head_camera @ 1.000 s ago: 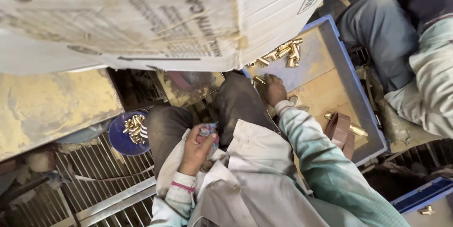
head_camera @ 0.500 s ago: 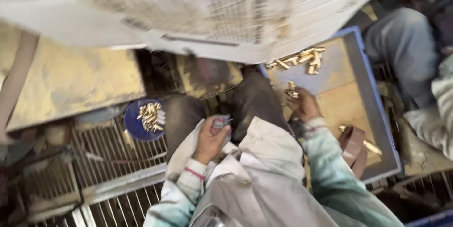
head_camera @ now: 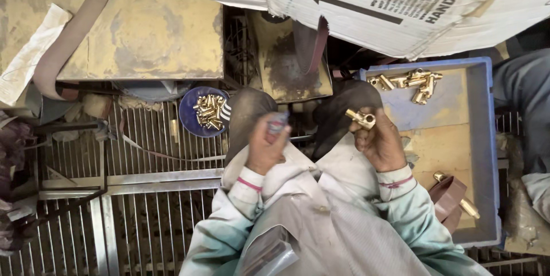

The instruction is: The person sits at a workbench and repeatedly rubs small brass-colored metal parts against a moving sanding belt. They pick up each part from a blue tray, hold it with a cloth, and press it against the belt before placing it back in the tray.

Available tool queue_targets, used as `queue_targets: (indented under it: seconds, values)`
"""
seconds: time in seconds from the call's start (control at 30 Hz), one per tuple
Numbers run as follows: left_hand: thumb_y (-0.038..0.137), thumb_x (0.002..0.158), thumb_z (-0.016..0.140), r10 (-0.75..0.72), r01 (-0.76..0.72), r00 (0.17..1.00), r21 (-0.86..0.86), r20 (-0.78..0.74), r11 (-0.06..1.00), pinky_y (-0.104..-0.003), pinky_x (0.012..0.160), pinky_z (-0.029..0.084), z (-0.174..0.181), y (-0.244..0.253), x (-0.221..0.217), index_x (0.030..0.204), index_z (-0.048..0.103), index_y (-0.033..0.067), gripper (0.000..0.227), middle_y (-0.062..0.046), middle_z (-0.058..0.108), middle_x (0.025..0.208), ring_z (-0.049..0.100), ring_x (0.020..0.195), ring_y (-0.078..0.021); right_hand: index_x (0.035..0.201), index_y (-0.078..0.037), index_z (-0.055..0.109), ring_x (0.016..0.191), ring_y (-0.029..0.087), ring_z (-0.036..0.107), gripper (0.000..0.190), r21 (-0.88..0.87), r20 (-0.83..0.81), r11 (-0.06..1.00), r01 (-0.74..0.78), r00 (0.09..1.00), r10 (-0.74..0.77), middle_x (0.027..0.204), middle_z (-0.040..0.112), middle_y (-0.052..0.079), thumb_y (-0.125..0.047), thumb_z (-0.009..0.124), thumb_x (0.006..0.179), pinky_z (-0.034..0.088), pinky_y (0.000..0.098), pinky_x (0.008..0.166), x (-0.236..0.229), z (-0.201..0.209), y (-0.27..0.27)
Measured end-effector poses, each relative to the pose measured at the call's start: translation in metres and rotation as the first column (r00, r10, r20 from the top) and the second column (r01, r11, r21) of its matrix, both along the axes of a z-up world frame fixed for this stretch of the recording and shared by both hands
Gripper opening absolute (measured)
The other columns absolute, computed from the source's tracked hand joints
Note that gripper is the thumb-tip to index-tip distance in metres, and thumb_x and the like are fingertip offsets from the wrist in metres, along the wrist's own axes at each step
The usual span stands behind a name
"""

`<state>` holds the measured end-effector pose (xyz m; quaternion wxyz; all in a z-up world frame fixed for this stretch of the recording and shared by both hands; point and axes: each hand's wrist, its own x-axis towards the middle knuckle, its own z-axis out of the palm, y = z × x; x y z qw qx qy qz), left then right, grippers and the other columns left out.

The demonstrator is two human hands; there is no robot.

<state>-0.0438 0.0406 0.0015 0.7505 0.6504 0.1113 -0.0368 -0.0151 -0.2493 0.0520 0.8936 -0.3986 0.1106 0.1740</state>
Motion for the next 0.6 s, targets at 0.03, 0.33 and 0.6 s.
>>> queue_targets:
  seconds: [0.03, 0.33, 0.6]
  values:
    - [0.005, 0.095, 0.073, 0.055, -0.053, 0.998, -0.049, 0.029, 0.997, -0.026, 0.073, 0.054, -0.004, 0.011, 0.002, 0.127, 0.06, 0.0017, 0.035, -0.006, 0.069, 0.104, 0.065, 0.085, -0.0108, 0.129, -0.003, 0.06, 0.067, 0.019, 0.065, 0.047, 0.109, 0.013, 0.994, -0.01, 1.0, 0.008, 0.096, 0.072, 0.018, -0.045, 0.053, 0.109, 0.053, 0.0305, 0.06, -0.004, -0.001, 0.001]
    - [0.001, 0.1, 0.069, 0.234, -0.216, 0.968, -0.18, 0.085, 0.96, -0.028, 0.092, 0.056, -0.029, 0.038, 0.008, 0.128, 0.056, -0.0013, 0.031, -0.008, 0.069, 0.115, 0.068, 0.101, -0.013, 0.132, 0.0, 0.06, 0.096, 0.022, 0.064, 0.027, 0.066, 0.142, 0.997, -0.036, 0.989, 0.026, 0.111, 0.067, 0.014, -0.021, 0.06, 0.115, 0.054, 0.0369, 0.084, -0.01, -0.008, 0.005]
    - [0.002, 0.1, 0.068, 0.239, -0.226, 0.971, -0.252, 0.023, 0.941, -0.028, 0.094, 0.055, -0.009, 0.038, 0.019, 0.133, 0.053, -0.0013, 0.036, -0.008, 0.068, 0.119, 0.067, 0.104, -0.0129, 0.135, -0.006, 0.057, 0.111, 0.029, 0.067, 0.031, -0.073, 0.145, 0.994, 0.081, 0.987, -0.069, 0.117, 0.066, 0.014, -0.027, 0.056, 0.112, 0.057, 0.0415, 0.09, 0.024, 0.014, 0.01]
